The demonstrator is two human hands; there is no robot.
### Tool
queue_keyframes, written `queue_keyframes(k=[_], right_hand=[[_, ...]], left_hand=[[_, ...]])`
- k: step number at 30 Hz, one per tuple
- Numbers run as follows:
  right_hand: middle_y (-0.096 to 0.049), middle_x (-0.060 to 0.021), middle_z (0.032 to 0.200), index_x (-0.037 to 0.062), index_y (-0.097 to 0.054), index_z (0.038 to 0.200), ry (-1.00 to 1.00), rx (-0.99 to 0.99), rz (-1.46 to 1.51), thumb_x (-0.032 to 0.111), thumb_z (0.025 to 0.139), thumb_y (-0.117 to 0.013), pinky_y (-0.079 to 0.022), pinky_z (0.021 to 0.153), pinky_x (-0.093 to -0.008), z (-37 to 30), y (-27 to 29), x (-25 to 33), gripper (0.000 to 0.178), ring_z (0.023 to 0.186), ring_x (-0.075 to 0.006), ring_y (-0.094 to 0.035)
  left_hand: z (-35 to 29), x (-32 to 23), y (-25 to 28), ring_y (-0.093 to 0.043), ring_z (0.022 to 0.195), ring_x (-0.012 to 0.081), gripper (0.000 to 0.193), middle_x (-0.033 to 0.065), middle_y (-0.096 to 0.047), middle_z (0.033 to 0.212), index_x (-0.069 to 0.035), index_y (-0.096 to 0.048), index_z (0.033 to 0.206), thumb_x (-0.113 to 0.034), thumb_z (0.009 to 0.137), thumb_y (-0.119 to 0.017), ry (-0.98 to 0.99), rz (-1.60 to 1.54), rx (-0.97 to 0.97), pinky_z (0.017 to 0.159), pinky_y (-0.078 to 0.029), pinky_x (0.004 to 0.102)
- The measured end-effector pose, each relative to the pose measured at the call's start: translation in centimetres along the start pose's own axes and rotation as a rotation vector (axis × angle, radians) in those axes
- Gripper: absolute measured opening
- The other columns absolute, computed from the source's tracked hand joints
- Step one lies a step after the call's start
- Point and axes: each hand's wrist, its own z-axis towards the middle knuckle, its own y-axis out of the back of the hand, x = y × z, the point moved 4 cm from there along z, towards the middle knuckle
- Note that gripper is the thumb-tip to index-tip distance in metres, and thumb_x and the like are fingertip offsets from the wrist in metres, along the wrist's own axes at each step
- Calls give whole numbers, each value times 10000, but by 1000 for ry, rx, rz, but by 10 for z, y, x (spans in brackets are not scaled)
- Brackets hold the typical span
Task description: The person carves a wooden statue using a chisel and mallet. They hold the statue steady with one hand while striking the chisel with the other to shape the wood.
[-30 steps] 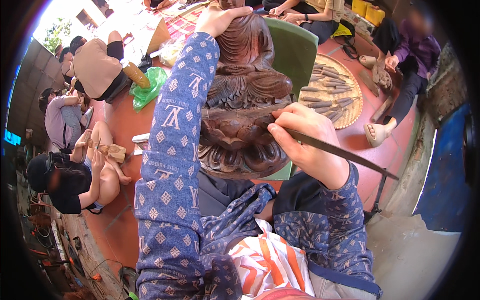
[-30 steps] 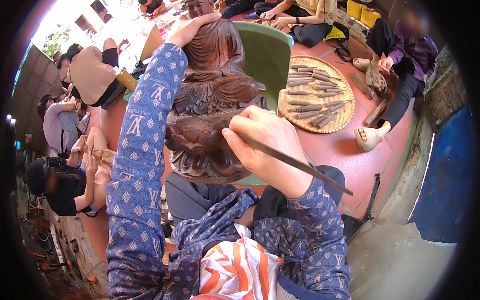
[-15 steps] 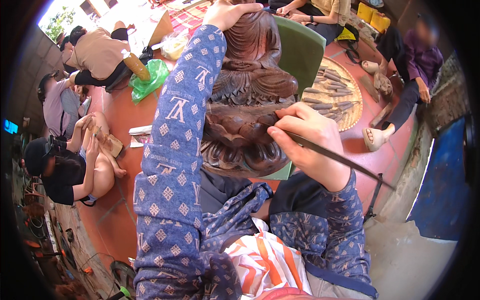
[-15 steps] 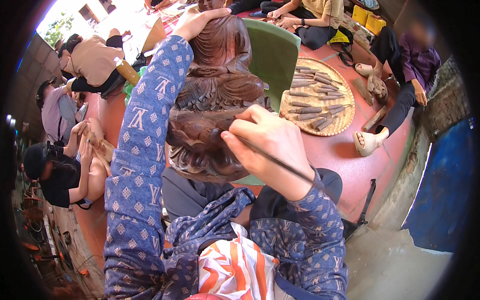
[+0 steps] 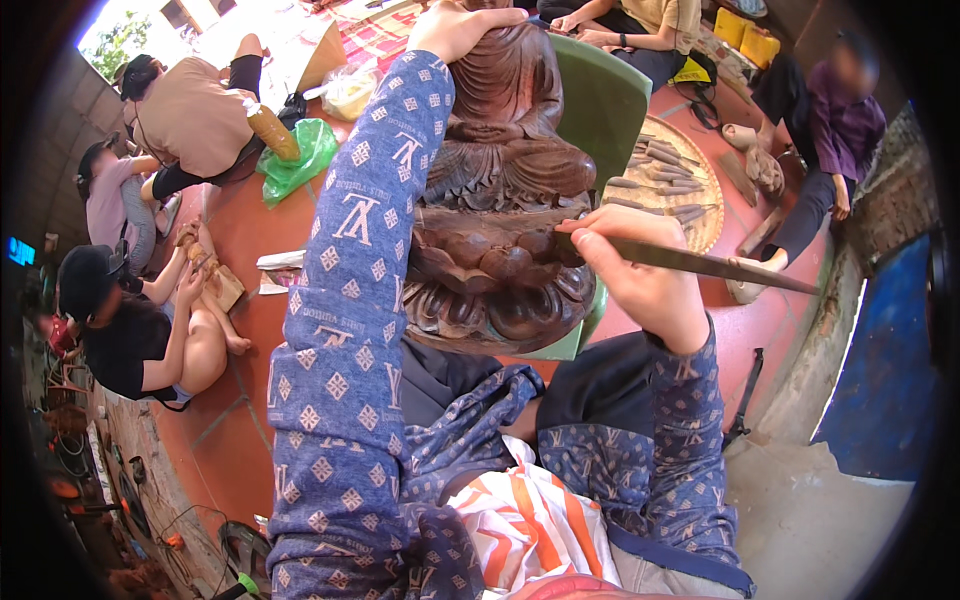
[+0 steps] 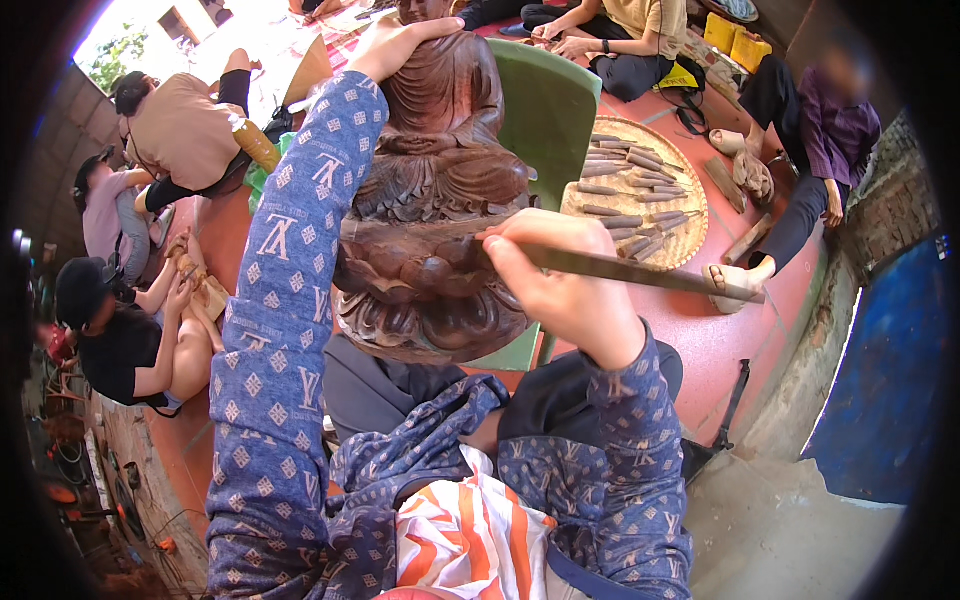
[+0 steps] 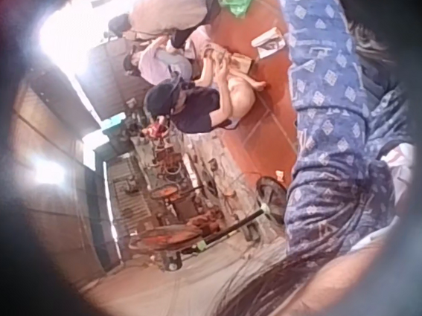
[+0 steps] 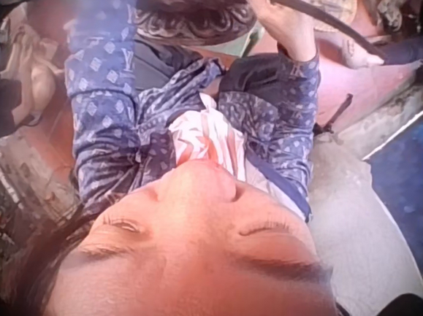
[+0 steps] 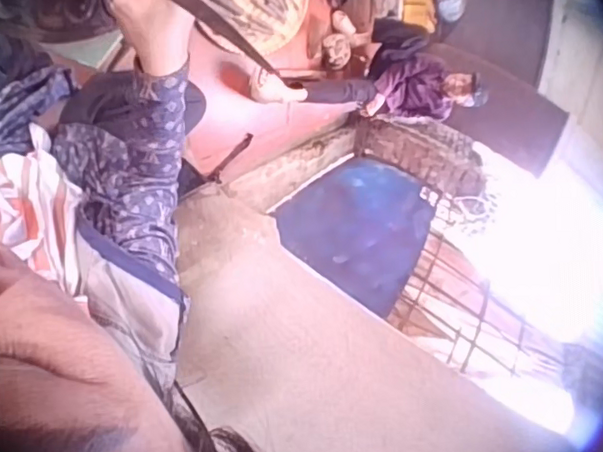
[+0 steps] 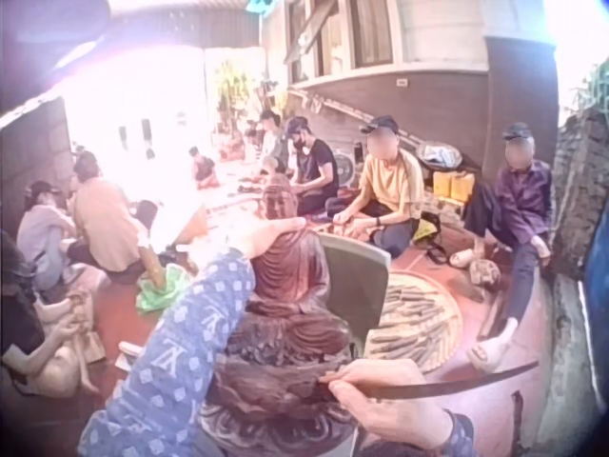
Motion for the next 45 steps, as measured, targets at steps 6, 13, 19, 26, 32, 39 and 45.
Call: queue_keyframes(k=[6,13,19,26,32,39,45], right_hand=[[-695,-136,845,-28,-688,810,35,22,-170,98,835,-697,-516,683,-329,-3,-9,16,128,768,-250,-676],[-699,-119,854,-23,-702,849,-31,22,111,63,839,-682,-516,677,-323,-3,-3,-6,90,760,-233,-675],[-699,-124,882,-19,-710,854,109,48,19,72,826,-700,-522,703,-322,-1,0,-2,96,777,-250,-680],[-701,-118,903,9,-716,865,165,133,-45,105,827,-727,-526,696,-321,3,-1,0,104,783,-244,-682],[-702,-110,893,10,-706,852,203,216,43,102,831,-720,-528,682,-331,12,8,-8,95,763,-274,-666],[-693,-117,881,5,-678,860,243,333,-27,78,838,-699,-527,667,-350,24,15,-6,79,767,-294,-668],[-695,-121,880,-4,-680,830,322,392,-94,114,816,-737,-528,666,-340,25,9,4,132,753,-290,-670]], left_hand=[[-4,-4,-7,-698,957,260,941,227,-701,1049,95,-683,1082,-738,645,-699,14,-28,106,893,-517,349],[1,4,-1,-703,925,252,927,217,-711,1014,105,-685,1072,-726,663,-693,11,62,-43,872,-519,335],[-3,-8,-4,-707,904,253,905,220,-715,979,106,-694,1041,-716,664,-695,-42,-13,51,868,-520,340],[-3,-4,-2,-710,886,252,915,222,-715,967,127,-688,1025,-721,680,-673,-20,-26,59,842,-530,346],[0,-1,0,-708,887,244,889,203,-723,954,99,-702,1037,-716,683,-674,15,65,25,845,-527,328],[1,-4,-3,-706,882,230,848,188,-729,939,61,-726,1014,-726,708,-648,-32,37,67,833,-519,332],[1,-1,-2,-704,867,233,858,189,-728,914,78,-723,994,-728,711,-647,-58,55,90,830,-516,332]])
